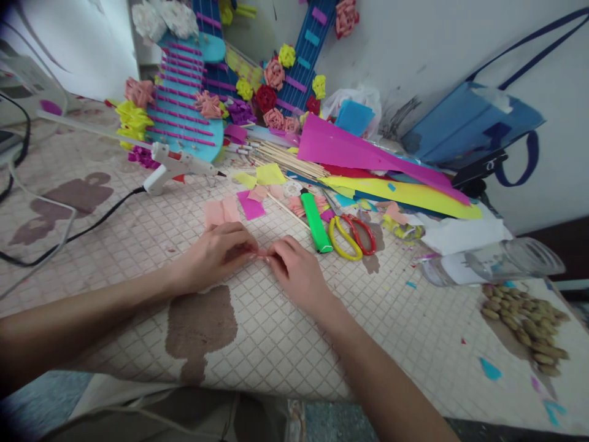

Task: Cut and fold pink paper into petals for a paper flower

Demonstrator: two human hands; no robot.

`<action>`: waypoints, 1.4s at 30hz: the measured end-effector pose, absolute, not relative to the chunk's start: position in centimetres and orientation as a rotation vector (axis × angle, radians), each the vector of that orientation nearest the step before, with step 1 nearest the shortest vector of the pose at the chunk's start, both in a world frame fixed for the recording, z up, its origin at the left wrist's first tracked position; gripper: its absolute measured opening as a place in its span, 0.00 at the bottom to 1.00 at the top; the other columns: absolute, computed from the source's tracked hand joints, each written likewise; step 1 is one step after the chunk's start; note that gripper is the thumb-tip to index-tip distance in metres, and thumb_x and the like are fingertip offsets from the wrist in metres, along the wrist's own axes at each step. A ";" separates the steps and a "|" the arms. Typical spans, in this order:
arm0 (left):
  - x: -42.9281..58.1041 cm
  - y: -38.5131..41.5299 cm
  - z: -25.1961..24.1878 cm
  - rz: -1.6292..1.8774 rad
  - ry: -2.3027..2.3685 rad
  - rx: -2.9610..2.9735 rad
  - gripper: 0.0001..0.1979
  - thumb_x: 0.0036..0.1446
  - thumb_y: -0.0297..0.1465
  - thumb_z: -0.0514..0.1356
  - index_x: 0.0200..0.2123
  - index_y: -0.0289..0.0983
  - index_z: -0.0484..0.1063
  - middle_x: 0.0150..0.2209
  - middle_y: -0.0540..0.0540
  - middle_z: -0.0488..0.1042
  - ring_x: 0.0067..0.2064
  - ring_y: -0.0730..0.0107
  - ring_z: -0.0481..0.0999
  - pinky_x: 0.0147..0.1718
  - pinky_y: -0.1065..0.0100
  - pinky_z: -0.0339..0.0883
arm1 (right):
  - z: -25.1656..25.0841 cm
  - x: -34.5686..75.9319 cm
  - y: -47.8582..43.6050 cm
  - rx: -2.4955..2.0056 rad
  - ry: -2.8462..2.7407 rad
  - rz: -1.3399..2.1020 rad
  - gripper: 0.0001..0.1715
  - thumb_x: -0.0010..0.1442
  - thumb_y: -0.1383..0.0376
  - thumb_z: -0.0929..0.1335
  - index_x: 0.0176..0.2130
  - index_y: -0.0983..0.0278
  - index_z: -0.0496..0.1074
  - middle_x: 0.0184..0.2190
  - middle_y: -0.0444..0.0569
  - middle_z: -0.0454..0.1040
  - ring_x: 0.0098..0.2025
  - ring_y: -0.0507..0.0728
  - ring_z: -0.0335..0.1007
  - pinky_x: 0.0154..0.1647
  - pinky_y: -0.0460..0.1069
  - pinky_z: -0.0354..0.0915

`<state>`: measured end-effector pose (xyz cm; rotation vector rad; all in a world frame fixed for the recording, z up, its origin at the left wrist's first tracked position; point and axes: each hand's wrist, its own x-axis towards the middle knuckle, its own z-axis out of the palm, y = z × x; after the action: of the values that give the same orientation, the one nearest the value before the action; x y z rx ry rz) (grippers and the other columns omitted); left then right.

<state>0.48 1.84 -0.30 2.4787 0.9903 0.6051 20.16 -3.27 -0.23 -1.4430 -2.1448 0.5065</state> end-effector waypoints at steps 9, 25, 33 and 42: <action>0.7 2.3 -0.3 0.551 1.049 2.475 0.07 0.59 0.32 0.57 0.31 0.35 0.72 0.33 0.47 0.72 0.37 0.66 0.71 0.36 0.64 0.58 | 0.1 19.9 -3.1 -1.472 -2.102 0.565 0.07 0.63 0.65 0.64 0.32 0.62 0.66 0.33 0.46 0.66 0.36 0.53 0.65 0.35 0.48 0.61; 1.1 2.4 -0.2 0.508 1.173 2.520 0.06 0.58 0.29 0.58 0.29 0.34 0.69 0.32 0.47 0.70 0.34 0.66 0.71 0.33 0.65 0.59 | -0.3 19.7 -2.1 -1.595 -2.014 0.437 0.10 0.56 0.71 0.66 0.25 0.63 0.63 0.26 0.44 0.65 0.31 0.53 0.62 0.31 0.48 0.57; 1.1 2.4 0.1 0.504 1.169 2.448 0.03 0.58 0.27 0.57 0.32 0.34 0.70 0.36 0.45 0.71 0.35 0.67 0.71 0.35 0.65 0.61 | -0.5 19.7 -2.1 -1.601 -2.000 0.418 0.08 0.55 0.72 0.67 0.28 0.62 0.64 0.28 0.45 0.66 0.31 0.53 0.63 0.32 0.48 0.59; 0.9 2.5 -0.4 0.599 1.122 2.395 0.02 0.56 0.25 0.57 0.31 0.34 0.70 0.35 0.46 0.72 0.34 0.68 0.71 0.35 0.65 0.63 | -0.2 19.8 -2.1 -1.555 -2.015 0.433 0.08 0.55 0.74 0.66 0.30 0.62 0.64 0.30 0.46 0.67 0.35 0.54 0.65 0.34 0.49 0.61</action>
<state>0.91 2.52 -0.37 2.3947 1.1222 0.5990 19.82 -2.13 -0.22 -1.5554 -2.0153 0.4327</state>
